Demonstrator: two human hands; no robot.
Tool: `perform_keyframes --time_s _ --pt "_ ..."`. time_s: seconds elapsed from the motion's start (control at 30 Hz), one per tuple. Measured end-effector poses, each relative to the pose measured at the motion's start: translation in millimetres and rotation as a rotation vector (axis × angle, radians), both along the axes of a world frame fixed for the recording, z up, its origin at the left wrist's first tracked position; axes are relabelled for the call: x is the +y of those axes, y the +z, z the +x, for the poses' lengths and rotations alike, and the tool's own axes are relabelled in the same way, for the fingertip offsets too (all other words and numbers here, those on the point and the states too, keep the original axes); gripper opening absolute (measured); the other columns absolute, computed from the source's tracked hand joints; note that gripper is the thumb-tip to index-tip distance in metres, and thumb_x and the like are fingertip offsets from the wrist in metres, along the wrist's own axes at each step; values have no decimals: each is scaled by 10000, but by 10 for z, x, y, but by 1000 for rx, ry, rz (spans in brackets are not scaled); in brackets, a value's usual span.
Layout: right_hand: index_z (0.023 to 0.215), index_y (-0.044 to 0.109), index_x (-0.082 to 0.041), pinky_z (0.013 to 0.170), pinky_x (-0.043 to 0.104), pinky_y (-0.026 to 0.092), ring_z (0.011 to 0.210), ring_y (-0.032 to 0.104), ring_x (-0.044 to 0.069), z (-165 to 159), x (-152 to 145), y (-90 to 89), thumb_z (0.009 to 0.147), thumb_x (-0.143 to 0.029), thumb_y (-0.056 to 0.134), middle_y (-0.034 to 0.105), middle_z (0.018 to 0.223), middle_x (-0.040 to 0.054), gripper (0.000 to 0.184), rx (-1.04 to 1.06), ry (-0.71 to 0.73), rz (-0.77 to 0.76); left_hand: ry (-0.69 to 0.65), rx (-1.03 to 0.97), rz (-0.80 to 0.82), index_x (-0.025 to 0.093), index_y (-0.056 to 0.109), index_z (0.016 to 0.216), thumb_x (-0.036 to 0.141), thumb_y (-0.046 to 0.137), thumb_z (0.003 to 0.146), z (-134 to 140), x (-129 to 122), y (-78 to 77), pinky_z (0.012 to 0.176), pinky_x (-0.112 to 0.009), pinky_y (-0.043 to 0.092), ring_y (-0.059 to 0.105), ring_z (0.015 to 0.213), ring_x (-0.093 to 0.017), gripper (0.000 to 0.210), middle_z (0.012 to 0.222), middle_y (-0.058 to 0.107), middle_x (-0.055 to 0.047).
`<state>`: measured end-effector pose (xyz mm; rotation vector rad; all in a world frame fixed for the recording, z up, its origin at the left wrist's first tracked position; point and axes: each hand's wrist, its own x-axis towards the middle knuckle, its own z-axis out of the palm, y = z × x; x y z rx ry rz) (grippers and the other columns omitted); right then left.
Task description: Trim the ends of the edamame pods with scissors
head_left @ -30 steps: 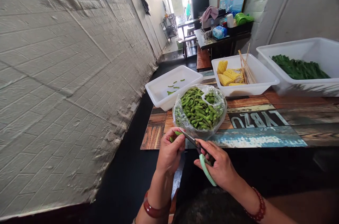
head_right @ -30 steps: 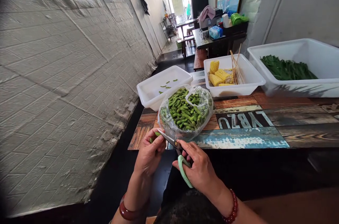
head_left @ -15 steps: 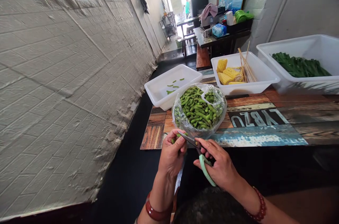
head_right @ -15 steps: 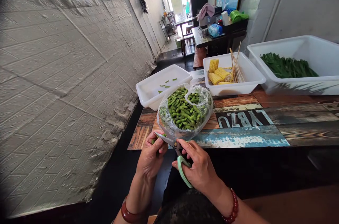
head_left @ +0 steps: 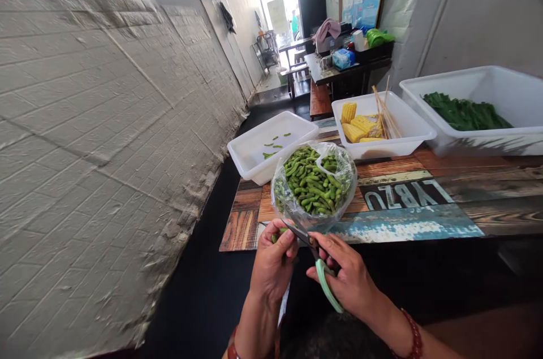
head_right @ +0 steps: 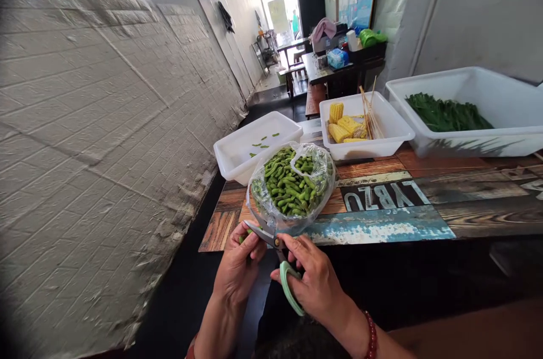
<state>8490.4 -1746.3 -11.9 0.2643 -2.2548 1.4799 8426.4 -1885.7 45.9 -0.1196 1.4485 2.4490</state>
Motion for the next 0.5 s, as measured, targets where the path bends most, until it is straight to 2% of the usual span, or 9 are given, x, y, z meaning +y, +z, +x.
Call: perform_keyframes --time_s 0.13,0.27,0.37,0.5 --pt "1311 578 -233 635 270 577 687 606 160 -20 -30 -19 857 -324 682 624 845 33 475 17 -14 13 6 -34 30 158 581 745 314 881 590 0 7 0 412 -149 197 305 404 -10 372 504 424 91" --pt "1309 584 -240 676 281 604 713 653 171 -38 -72 -86 880 -355 657 690 934 62 450 39 -22 -24 8 -61 64 162 595 728 313 895 565 -7 11 -5 395 -143 182 296 402 -7 373 521 449 81" --pt "1280 611 -217 707 287 618 769 697 189 -56 -82 -124 873 -361 668 724 981 83 435 30 -59 -56 23 -50 62 157 643 746 291 890 577 -29 -12 -10 398 -140 196 309 419 -15 328 502 416 81" --pt "1237 650 -187 745 285 622 867 728 214 -87 -52 -101 868 -342 673 744 1051 111 401 29 -125 -79 21 -19 39 146 704 842 310 853 644 -68 -69 -17 416 -139 239 364 483 -32 297 577 483 44"
